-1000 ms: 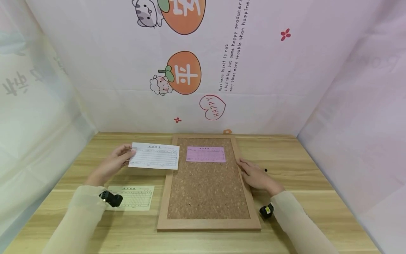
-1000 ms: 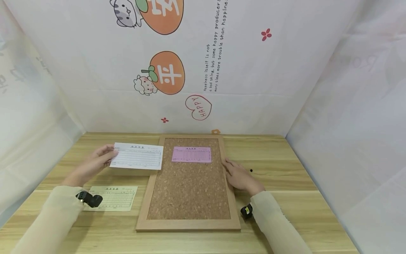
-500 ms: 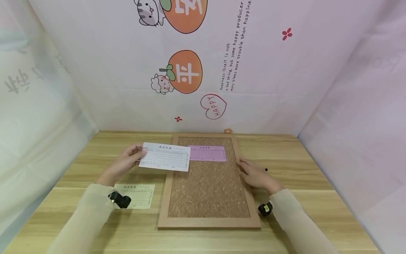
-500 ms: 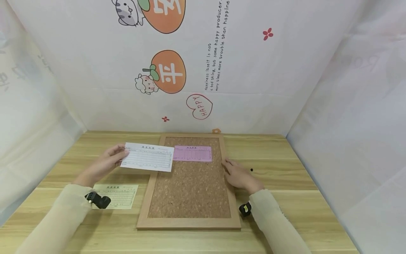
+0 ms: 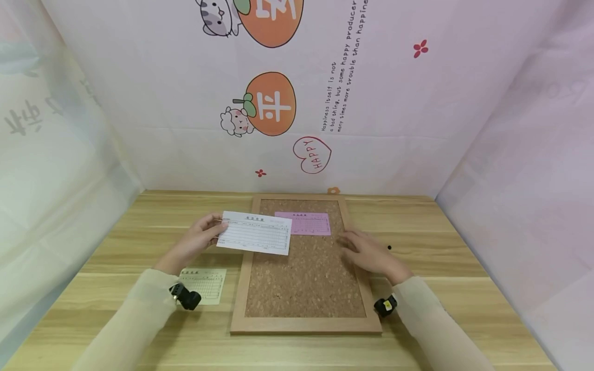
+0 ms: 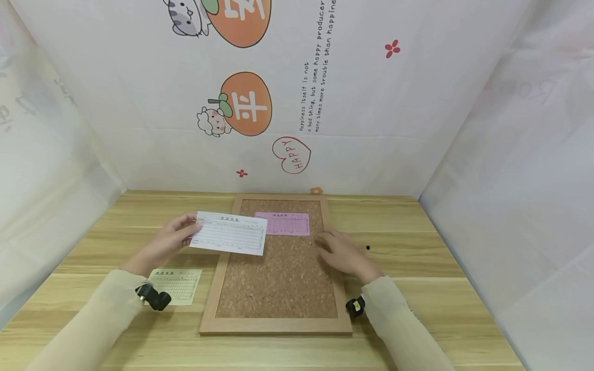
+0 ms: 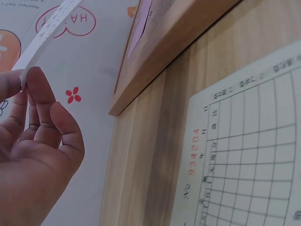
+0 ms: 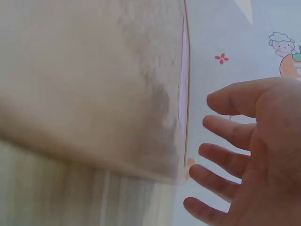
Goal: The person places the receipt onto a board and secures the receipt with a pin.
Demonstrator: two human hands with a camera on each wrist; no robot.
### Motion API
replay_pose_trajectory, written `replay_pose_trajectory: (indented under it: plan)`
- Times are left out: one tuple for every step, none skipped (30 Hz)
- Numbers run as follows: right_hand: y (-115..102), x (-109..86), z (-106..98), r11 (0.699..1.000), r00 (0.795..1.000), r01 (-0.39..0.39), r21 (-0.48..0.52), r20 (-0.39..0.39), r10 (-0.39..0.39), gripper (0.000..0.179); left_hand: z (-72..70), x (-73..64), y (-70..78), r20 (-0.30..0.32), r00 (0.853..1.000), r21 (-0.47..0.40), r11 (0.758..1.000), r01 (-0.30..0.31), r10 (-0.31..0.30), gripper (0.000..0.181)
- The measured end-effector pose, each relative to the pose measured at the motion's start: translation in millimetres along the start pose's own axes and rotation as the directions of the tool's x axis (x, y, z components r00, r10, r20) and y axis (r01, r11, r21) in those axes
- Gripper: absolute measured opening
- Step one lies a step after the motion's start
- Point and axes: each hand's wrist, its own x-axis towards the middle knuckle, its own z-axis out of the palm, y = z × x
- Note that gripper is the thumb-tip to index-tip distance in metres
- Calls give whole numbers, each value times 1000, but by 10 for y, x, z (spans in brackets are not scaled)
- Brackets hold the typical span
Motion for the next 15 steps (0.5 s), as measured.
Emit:
replay_pose_trajectory:
  plan:
    - [-18,14,-1,1000,1000,19,14,-12,-19,46,17,8,-4,1,1000,-3,1000,1,-1,40]
    - [-36,24,-4,999,999,35,29,-23,-35,46,33,16,-11,1,1000,-9,1000,3,-3,40]
    - [-50,36,-4,998,998,56,40,-34,-55,46,47,24,-19,2,1000,-9,1000,6,-6,41]
    - [-65,49,-5,996,997,72,56,-42,-70,46,62,32,-27,2,1000,-11,1000,8,-8,41]
    - [-79,60,-2,994,995,88,68,-48,-85,45,78,40,-36,0,1000,-15,1000,14,-14,40]
    - [-90,72,1,992,994,95,83,-52,-91,44,94,46,-45,-4,1000,-18,1000,20,-20,40]
    - [-101,81,4,990,993,106,94,-55,-101,43,109,52,-54,-7,1000,-24,999,25,-26,40]
    - [-111,87,7,988,993,110,109,-56,-104,42,124,56,-63,-11,999,-27,999,30,-31,39]
    - [-123,94,12,985,993,113,129,-52,-107,41,138,60,-71,-15,999,-33,999,35,-35,39]
    - [-134,103,18,983,993,109,151,-50,-103,40,151,64,-80,-18,999,-37,999,38,-39,39]
    - [-146,110,25,980,994,110,167,-47,-103,40,165,66,-89,-20,999,-42,998,39,-40,39]
    - [-161,116,30,977,994,104,184,-45,-97,39,177,70,-97,-20,999,-45,998,41,-42,39]
    - [-177,124,37,975,995,101,196,-44,-94,39,188,74,-104,-21,999,-50,998,43,-44,39]
    - [-191,133,47,974,995,98,204,-45,-91,39,198,76,-111,-21,999,-53,998,44,-45,38]
    - [-209,141,55,973,995,97,212,-46,-89,38,207,79,-118,-20,999,-54,998,43,-44,38]
